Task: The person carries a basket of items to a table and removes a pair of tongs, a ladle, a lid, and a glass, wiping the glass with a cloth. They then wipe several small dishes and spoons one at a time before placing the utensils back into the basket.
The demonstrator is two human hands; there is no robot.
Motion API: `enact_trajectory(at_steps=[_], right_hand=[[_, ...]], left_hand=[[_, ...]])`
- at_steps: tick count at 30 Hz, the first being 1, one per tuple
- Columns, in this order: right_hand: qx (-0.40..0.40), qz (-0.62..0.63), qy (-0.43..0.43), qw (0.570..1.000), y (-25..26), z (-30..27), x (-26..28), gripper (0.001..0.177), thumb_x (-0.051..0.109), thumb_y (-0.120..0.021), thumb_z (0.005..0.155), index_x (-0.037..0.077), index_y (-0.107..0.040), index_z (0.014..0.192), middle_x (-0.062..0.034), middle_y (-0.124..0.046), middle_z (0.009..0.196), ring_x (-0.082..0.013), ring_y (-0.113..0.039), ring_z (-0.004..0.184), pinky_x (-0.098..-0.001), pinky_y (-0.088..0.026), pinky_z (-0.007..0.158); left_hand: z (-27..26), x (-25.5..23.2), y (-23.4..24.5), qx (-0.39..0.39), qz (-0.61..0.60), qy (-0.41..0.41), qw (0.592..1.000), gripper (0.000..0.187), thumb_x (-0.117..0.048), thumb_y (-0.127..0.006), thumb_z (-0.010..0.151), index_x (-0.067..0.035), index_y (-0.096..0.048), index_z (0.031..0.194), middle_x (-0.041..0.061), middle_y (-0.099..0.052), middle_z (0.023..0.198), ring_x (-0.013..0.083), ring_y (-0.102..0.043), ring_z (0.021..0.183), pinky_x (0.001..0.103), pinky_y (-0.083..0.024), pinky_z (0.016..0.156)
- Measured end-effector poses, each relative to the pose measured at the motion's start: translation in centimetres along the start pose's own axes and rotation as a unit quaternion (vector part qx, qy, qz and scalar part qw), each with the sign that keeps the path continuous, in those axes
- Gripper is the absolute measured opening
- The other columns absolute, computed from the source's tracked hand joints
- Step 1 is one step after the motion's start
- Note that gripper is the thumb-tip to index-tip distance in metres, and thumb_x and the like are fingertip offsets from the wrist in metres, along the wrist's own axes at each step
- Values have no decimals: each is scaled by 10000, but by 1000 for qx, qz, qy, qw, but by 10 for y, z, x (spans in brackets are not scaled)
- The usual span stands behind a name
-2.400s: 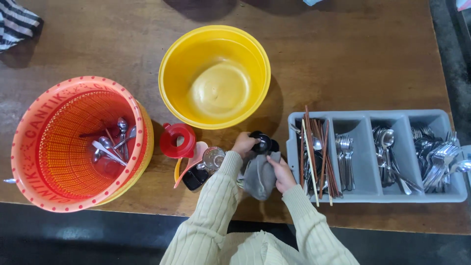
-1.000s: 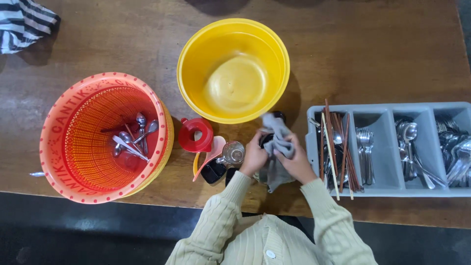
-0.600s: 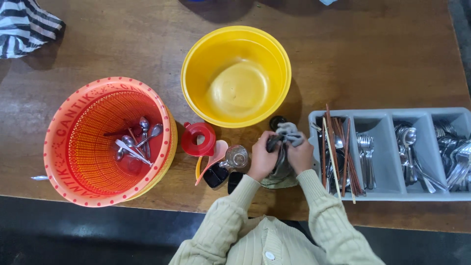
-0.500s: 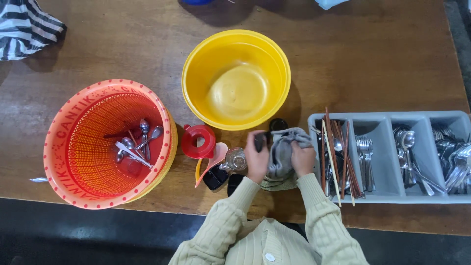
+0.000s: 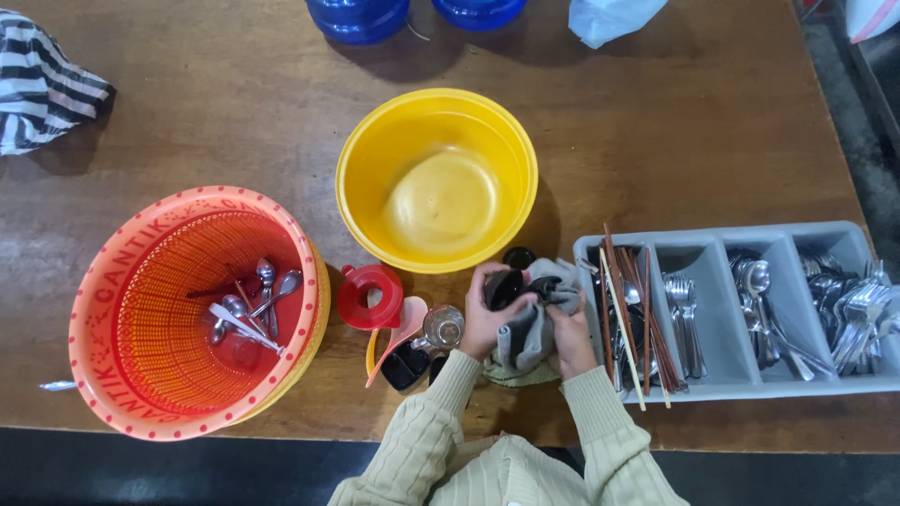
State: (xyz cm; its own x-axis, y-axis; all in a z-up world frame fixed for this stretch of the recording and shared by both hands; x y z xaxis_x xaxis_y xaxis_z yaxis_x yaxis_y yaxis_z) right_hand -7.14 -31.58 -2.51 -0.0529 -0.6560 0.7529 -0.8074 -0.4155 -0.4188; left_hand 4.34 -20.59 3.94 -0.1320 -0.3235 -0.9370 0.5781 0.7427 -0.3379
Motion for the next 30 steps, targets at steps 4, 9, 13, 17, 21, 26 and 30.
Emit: enact_trajectory(at_steps=[4,9,13,17,21,26,30], right_hand=[[28,3,14,1000,-9,-3,8,781,-35,-566,896,242,-285,1569,-134,-588,1331,-223,-657,1101,-377,-553,940],[98,-134,-37,986,22,15,26,788,-74,-654,816,146,-437,1541,-115,-615,1350,-232,-666,1137,-382,-563,983],[59,-242,-67,966,33,14,33,769,1,-677,851,189,-431,1555,-102,-648,1347,-243,-658,1161,-356,-558,993],[208,-409,238,856,-28,2,32,731,-47,-707,788,63,-467,1469,-187,-660,1283,-319,-633,1186,-380,-494,992],[36,-501,283,817,-30,-8,47,523,48,-714,752,50,-655,1271,-228,-740,1013,-370,-726,994,-396,-566,847],[-41,-475,257,841,-25,-7,28,278,68,-660,833,29,-739,1096,-202,-772,910,-331,-764,873,-383,-570,815],[-17,-339,283,897,-21,-4,11,252,49,-634,922,15,-665,1170,-192,-753,1048,-268,-719,971,-359,-528,888]], left_hand=[[2,-16,3,-16,144,-82,986,429,26,-817,776,-27,-610,1149,103,-771,1051,169,-732,987,297,-562,906],[17,-17,26,-89,201,-33,975,350,46,-725,819,-54,-617,1137,114,-768,1005,186,-760,952,295,-575,864],[20,-33,19,18,265,-69,962,367,50,-724,821,-70,-624,1153,145,-764,1018,265,-776,996,320,-578,862],[21,-36,-9,99,268,-76,955,459,101,-663,740,-60,-637,1169,178,-742,1042,339,-755,1028,351,-577,890],[25,-43,-6,96,278,-81,952,437,80,-706,762,-59,-632,1169,180,-731,1034,354,-742,1009,348,-570,876],[17,-31,0,30,270,-59,961,425,97,-669,775,-53,-626,1171,192,-730,1032,335,-753,987,331,-567,859],[5,-14,7,-74,242,-6,967,400,92,-639,799,-62,-633,1168,179,-750,1003,301,-769,945,318,-565,830]])
Point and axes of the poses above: each hand's wrist, its own z-axis towards the middle knuckle, its own y-axis out of the back of the hand, x = y × z, the point moved 6 cm from there along z, towards the middle knuckle
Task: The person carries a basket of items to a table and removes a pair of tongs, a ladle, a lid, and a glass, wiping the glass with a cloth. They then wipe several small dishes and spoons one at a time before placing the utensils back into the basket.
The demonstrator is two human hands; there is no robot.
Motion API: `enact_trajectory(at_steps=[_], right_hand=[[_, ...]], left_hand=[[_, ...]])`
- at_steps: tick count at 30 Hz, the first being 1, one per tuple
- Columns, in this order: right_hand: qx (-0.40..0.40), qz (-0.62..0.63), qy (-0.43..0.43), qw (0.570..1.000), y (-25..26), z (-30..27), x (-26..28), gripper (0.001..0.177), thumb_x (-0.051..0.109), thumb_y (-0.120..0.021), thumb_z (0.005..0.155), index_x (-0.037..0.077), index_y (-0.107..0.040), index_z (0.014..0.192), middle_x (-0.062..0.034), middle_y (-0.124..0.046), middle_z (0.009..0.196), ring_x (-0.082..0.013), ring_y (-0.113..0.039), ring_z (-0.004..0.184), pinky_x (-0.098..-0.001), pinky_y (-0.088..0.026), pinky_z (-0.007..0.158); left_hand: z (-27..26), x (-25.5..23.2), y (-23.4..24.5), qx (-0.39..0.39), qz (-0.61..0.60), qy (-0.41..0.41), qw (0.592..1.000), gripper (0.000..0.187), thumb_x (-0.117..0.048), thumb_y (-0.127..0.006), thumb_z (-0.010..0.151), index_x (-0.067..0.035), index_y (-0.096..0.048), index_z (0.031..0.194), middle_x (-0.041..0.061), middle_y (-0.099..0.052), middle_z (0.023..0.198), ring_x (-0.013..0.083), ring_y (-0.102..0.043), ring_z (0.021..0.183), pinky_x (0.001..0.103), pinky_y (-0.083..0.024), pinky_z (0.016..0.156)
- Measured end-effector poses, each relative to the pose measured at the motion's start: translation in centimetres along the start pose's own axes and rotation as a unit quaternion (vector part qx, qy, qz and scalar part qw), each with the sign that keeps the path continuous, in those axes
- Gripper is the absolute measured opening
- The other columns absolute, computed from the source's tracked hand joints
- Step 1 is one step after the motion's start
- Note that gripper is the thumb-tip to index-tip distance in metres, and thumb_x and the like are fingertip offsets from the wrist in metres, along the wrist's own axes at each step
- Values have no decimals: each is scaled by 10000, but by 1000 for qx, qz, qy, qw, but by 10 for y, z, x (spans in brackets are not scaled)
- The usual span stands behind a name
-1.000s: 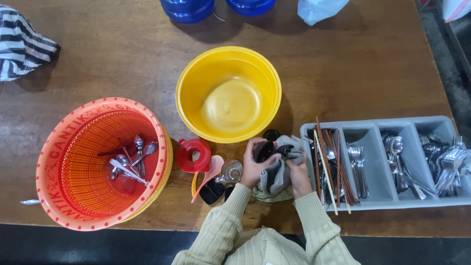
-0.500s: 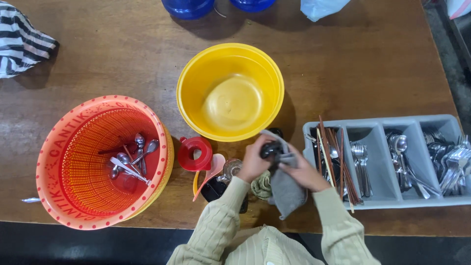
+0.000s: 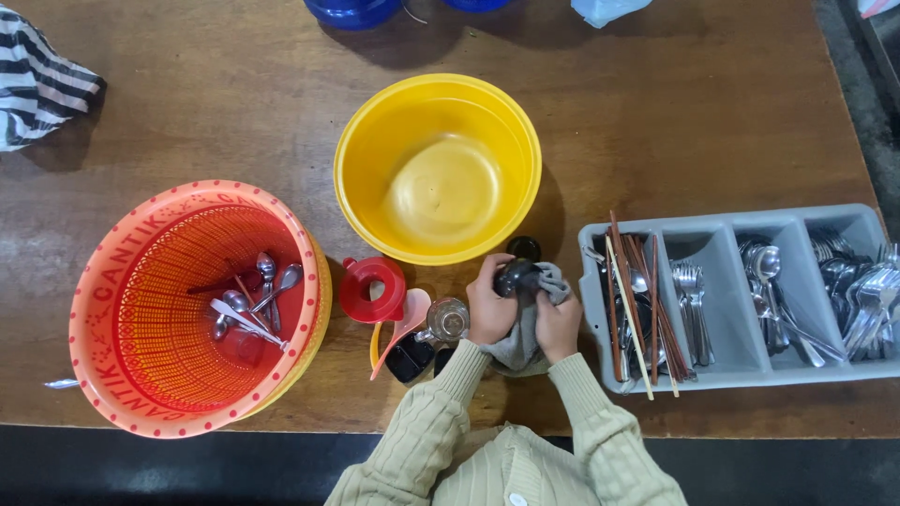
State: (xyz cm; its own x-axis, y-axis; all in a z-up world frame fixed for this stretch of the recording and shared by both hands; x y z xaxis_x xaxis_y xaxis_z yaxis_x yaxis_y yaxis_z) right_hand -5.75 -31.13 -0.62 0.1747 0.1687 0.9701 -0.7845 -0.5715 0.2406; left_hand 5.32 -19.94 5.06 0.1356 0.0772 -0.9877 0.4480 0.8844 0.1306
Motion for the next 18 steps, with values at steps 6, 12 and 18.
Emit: enact_trajectory(at_steps=[6,12,18], right_hand=[[158,-29,10,987,-4,10,11,506,21,-632,789,52,-523,1283,-187,-682,1129,-316,-662,1103,-373,-503,922],[102,-128,-78,983,1,1,-25,323,120,-696,860,55,-698,1176,-179,-760,1010,-329,-739,988,-388,-555,834],[183,-2,-237,954,-7,-26,-71,290,203,-720,891,6,-749,1101,-111,-792,996,-194,-735,876,-327,-556,800]], left_hand=[[-6,12,3,-31,26,-25,999,394,115,-602,799,-58,-636,1152,193,-741,997,330,-765,985,335,-565,853],[-11,14,2,-21,64,-25,997,475,127,-621,719,-56,-632,1157,213,-717,1033,396,-698,1009,401,-545,878],[-6,23,9,-34,109,-72,991,512,128,-606,687,-58,-634,1163,211,-704,1063,427,-677,1027,431,-531,917]])
Point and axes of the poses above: each hand's wrist, its own z-axis towards the middle knuckle, its own y-axis out of the back of the hand, x = y × z, the point moved 6 cm from there along z, towards the middle knuckle
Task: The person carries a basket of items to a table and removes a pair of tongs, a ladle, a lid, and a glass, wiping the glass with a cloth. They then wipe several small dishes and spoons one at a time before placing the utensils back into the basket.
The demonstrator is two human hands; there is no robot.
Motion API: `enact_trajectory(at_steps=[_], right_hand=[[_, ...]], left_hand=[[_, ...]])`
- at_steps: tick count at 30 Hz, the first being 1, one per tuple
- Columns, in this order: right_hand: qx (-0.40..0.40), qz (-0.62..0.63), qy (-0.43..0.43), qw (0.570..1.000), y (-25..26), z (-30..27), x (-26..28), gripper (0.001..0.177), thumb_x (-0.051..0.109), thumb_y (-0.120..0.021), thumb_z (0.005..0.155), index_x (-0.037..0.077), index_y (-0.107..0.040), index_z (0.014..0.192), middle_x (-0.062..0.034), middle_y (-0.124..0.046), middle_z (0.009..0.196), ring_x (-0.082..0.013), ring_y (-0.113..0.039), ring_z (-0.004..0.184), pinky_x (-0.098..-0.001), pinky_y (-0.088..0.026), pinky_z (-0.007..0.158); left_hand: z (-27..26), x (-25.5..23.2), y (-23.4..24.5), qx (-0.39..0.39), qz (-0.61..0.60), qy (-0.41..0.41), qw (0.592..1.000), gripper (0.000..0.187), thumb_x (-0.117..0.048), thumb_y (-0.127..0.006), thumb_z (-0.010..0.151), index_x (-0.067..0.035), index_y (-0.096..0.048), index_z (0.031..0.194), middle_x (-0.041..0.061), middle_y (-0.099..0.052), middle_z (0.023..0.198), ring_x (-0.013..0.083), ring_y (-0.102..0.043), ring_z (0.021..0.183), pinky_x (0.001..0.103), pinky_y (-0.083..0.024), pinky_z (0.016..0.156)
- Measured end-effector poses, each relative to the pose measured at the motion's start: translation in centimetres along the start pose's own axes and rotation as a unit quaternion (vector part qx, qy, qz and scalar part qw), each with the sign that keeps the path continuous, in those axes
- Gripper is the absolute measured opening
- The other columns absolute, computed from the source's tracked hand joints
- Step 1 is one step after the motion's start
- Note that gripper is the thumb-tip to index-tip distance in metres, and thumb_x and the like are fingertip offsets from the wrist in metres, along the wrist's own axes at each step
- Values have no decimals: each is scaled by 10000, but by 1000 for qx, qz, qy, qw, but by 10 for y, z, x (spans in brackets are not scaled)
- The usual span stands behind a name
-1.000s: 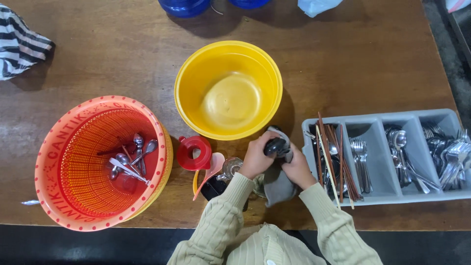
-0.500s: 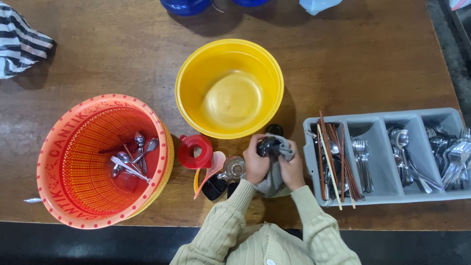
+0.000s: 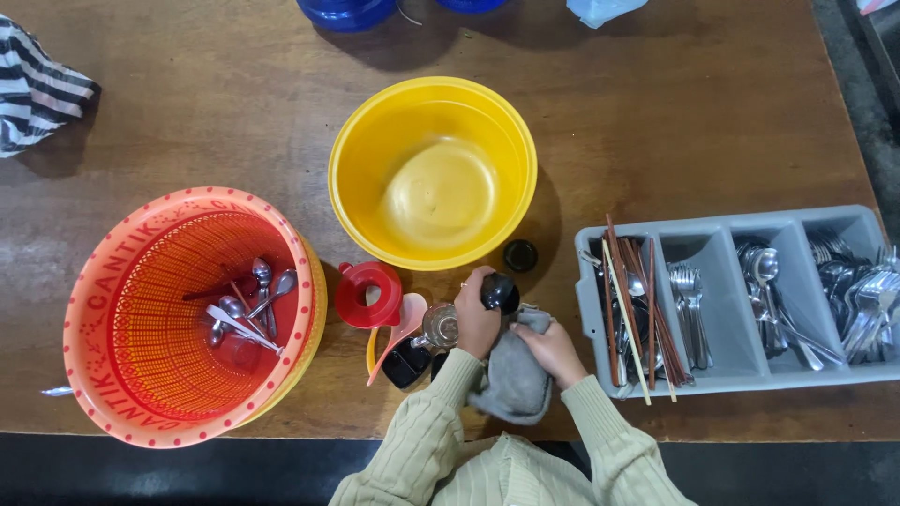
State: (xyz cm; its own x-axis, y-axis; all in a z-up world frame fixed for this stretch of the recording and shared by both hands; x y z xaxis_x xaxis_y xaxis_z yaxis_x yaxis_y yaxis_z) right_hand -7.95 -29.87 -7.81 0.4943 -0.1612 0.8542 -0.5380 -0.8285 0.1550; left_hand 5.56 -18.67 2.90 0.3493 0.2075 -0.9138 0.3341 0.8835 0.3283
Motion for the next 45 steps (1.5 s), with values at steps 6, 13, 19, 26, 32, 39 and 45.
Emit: enact_trajectory(at_steps=[6,13,19,26,32,39,45], right_hand=[[-3,126,-45,991,6,20,-16,300,207,-695,905,-3,-764,1108,-92,-780,1016,-179,-715,871,-306,-558,772],[-81,168,-113,976,17,73,-45,341,215,-676,934,-79,-709,1104,-182,-752,1022,-260,-723,851,-368,-563,732],[-179,33,-125,975,23,130,-61,457,304,-759,919,-107,-683,1105,-195,-734,1068,-283,-709,959,-385,-527,840],[-65,168,-144,973,22,89,-46,442,265,-702,912,-87,-664,1178,-169,-740,1115,-248,-713,985,-376,-554,874],[-134,-28,233,963,33,-30,79,383,104,-740,848,21,-642,1209,-139,-717,1127,-261,-689,1014,-369,-543,904],[-86,-375,424,820,-17,-63,147,633,-70,-701,639,97,-679,1250,-96,-691,1270,-334,-604,1078,-448,-448,961],[-66,-432,316,842,-10,-58,148,564,11,-715,671,64,-687,1232,-98,-687,1193,-337,-594,1035,-454,-470,930]], left_hand=[[13,-3,-12,81,-31,-2,996,420,100,-615,772,-51,-634,1163,208,-707,1072,417,-679,1048,414,-536,927],[26,19,-17,34,-37,83,995,343,-24,-717,837,-55,-609,1162,179,-719,1031,346,-705,985,392,-540,866],[17,47,-8,31,-278,259,924,434,-165,-778,905,-65,-568,1272,95,-659,965,161,-627,740,299,-519,664],[3,77,-2,23,-460,351,815,614,-584,-434,1049,-5,-558,1211,129,-677,915,167,-639,631,302,-504,549],[-13,105,-25,49,-353,414,837,576,-563,-410,1025,-74,-604,1259,54,-715,1043,133,-686,904,285,-542,746],[-47,139,-85,121,-470,356,799,438,-408,-474,1065,-44,-601,1273,75,-656,1152,168,-634,1026,346,-515,906],[-42,88,-67,136,-447,477,745,485,-493,-359,1056,-103,-588,1233,72,-667,1126,178,-620,1049,339,-506,947]])
Point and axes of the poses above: each hand's wrist, its own z-axis towards the middle knuckle, its own y-axis out of the back of the hand, x = y × z, the point moved 6 cm from there along z, towards the middle knuckle
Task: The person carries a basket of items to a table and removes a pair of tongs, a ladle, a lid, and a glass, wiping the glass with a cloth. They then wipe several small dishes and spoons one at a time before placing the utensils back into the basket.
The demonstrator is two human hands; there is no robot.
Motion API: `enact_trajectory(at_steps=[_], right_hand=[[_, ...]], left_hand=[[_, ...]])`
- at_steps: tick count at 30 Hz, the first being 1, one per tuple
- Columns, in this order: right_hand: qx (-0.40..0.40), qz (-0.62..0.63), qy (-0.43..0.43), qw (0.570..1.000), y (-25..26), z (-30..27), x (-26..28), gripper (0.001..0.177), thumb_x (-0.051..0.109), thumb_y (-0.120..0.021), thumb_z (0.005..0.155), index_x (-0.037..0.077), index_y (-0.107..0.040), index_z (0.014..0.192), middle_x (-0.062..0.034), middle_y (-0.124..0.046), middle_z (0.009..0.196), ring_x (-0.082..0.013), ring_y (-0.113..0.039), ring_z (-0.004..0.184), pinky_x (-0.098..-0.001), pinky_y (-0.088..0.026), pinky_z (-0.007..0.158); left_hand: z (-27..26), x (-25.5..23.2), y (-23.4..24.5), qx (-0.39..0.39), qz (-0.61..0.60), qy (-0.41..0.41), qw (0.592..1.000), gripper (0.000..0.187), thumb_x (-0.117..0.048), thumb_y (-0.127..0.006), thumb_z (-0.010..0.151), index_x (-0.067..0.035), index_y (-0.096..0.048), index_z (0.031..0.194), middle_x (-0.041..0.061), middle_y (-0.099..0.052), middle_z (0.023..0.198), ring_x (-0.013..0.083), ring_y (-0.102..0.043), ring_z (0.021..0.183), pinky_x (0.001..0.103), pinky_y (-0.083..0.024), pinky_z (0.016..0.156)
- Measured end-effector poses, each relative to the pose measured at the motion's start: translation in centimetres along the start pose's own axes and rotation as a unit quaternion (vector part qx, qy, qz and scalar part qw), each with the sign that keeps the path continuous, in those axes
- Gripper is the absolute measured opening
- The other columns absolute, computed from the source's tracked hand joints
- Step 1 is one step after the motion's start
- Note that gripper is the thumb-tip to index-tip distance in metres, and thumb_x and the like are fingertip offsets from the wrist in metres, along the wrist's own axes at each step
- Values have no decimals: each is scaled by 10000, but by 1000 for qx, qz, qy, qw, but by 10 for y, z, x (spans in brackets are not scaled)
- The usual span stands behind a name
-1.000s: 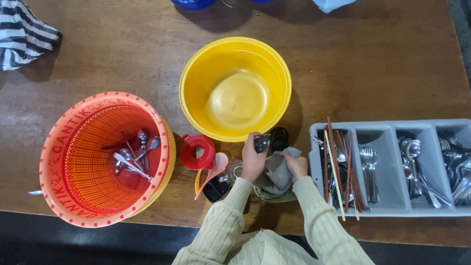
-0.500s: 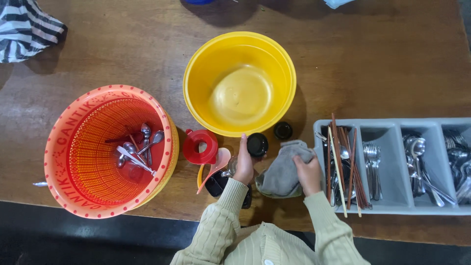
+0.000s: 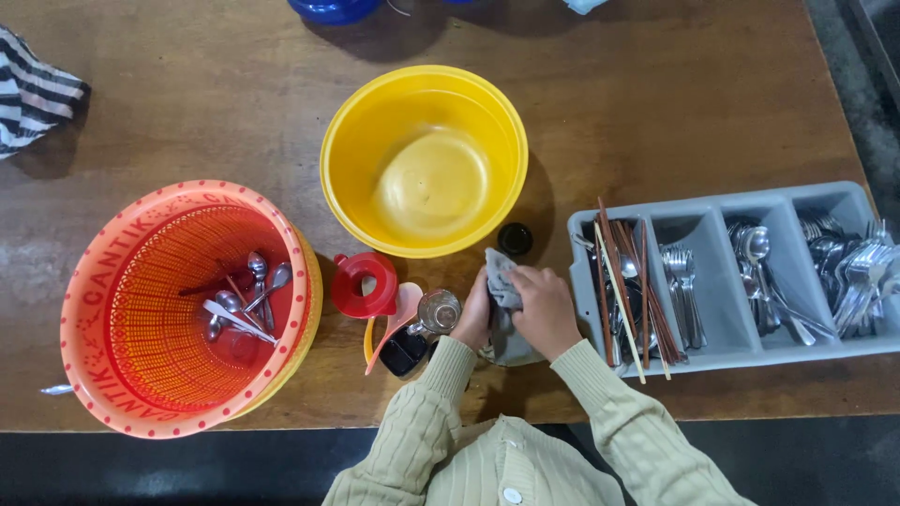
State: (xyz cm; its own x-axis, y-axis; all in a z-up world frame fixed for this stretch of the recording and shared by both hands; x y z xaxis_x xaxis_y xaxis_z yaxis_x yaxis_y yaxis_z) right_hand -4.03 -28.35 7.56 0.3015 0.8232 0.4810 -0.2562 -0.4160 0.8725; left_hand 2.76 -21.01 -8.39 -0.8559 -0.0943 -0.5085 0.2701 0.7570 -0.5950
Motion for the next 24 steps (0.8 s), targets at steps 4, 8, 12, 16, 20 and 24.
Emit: enact_trajectory(at_steps=[4,8,12,16,20,24], right_hand=[[141,-91,-140,976,-11,-9,-10,293,134,-718,829,58,-708,1113,-89,-692,1158,-312,-612,1083,-435,-507,942],[103,-32,-94,990,-17,-12,-14,333,124,-741,783,45,-701,1104,-94,-671,1155,-323,-609,1079,-447,-499,956],[86,73,42,993,-33,-13,-19,512,10,-715,665,12,-688,1177,-94,-620,1265,-344,-561,1108,-484,-445,980],[174,101,76,977,-24,-16,-24,589,-47,-652,652,67,-698,1228,-45,-600,1327,-308,-534,1123,-459,-439,1026],[212,-55,4,976,11,-16,-12,515,18,-700,727,186,-736,1213,-16,-636,1223,-274,-569,1128,-442,-445,1016],[157,-20,-136,978,51,-12,-35,424,193,-719,827,236,-736,1249,-63,-672,1189,-287,-658,1098,-407,-504,989]], left_hand=[[-1,6,-3,-5,91,-100,991,375,-420,-384,1063,-154,-609,1203,37,-661,1142,141,-600,1079,288,-477,976],[7,3,-1,23,111,-230,966,367,-370,-421,1172,-43,-577,1119,62,-568,1034,147,-526,958,309,-464,901],[-1,-17,-3,29,160,-224,961,375,-323,-403,1099,-29,-626,1032,52,-654,955,133,-591,879,291,-491,851],[3,-36,-9,68,203,-248,945,376,-263,-438,1099,19,-661,991,54,-668,918,134,-599,862,288,-492,855],[5,-44,-10,78,254,-248,932,369,-272,-444,1112,12,-671,1051,51,-649,901,136,-584,822,284,-497,774],[-4,-53,-16,79,187,-190,961,432,-369,-366,1109,-41,-646,1093,80,-681,860,156,-600,692,306,-489,595]])
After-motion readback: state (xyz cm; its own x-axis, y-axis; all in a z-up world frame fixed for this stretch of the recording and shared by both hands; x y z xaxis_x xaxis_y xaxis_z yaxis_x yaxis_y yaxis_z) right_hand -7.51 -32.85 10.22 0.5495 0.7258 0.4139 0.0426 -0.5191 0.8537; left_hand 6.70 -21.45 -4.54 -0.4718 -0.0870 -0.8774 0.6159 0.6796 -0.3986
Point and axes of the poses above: each hand's wrist, its own z-axis towards the middle knuckle, its own y-axis out of the back of the hand, x = y × z, the point moved 6 cm from there along z, towards the middle knuckle
